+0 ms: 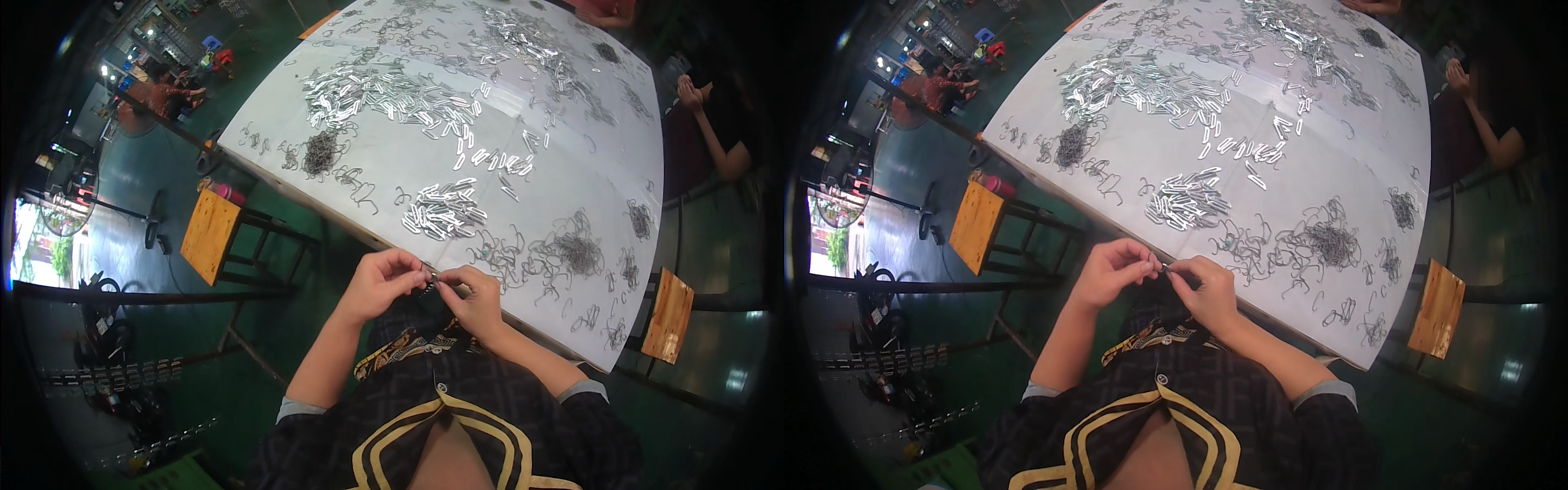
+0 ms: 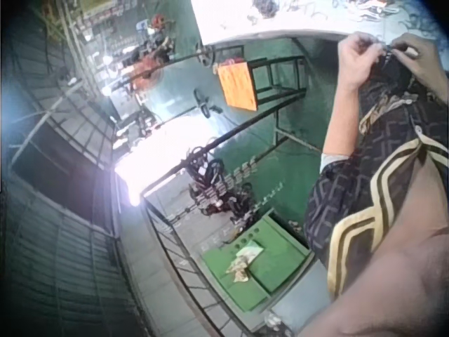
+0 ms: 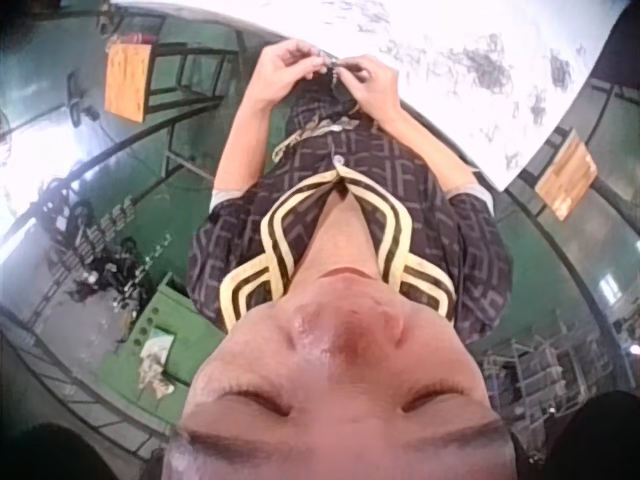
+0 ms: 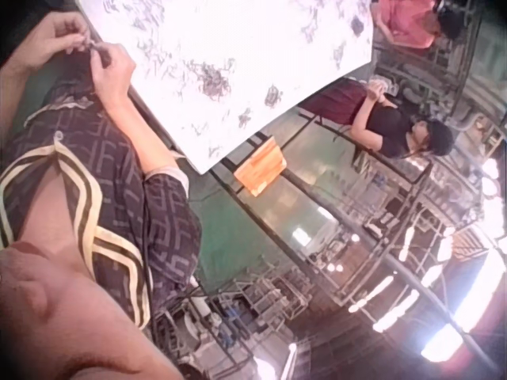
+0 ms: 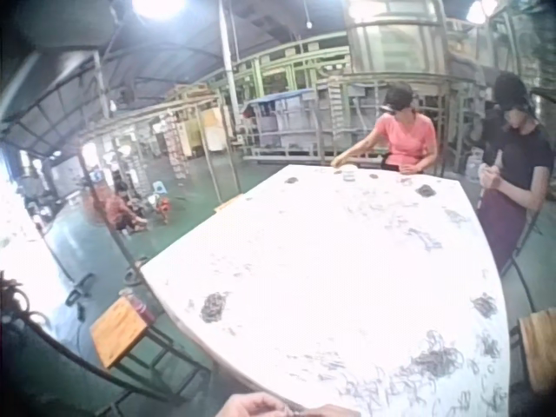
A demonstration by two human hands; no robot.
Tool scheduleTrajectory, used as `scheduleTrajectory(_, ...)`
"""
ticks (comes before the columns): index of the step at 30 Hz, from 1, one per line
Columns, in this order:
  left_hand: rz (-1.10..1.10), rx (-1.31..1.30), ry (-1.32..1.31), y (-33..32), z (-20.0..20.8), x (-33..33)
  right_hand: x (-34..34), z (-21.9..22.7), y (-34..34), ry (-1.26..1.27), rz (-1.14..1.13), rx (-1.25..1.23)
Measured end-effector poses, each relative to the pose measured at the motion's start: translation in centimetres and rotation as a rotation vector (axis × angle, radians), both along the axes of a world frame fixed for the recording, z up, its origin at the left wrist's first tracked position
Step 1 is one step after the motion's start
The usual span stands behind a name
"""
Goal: The person is assembling small metal parts on a table. They pick up individual pieces, connect them, and place them on a hanging rack. The task involves repetitive handling of metal components.
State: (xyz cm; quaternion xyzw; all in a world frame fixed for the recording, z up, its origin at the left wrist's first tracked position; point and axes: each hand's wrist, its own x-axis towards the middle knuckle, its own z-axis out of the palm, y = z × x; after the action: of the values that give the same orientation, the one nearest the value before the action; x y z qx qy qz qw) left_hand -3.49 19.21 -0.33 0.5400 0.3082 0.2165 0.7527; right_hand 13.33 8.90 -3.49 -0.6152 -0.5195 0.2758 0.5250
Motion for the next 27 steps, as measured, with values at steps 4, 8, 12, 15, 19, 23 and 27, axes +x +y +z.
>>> scheduleTrajectory(4,0.103,0.095,-0.041,-1.4,-1.1,0.1,-0.1,0.2,0.3,-0.003,0.015,0.022)
scheduleTrajectory(8,0.130,0.090,0.033,-1.5,-1.3,0.0,-0.2,0.2,0.5,-0.004,-0.002,0.029)
scheduleTrajectory(12,0.152,0.052,0.010,-1.8,-1.8,0.3,0.0,0.0,0.5,-0.038,-0.017,0.036)
scheduleTrajectory(15,0.111,0.066,-0.034,-1.9,-2.1,0.5,0.1,0.0,0.4,-0.066,-0.021,0.019)
scheduleTrajectory(19,0.103,0.110,-0.051,-2.1,-2.6,0.7,0.0,-0.3,0.2,-0.047,-0.001,0.026)
scheduleTrajectory(23,0.119,0.107,-0.061,-2.5,-2.3,0.9,0.1,-0.7,0.1,-0.036,0.040,0.001)
scheduleTrajectory(27,0.125,0.100,-0.076,-3.3,-1.8,0.9,0.7,-0.6,0.0,-0.091,0.091,0.044)
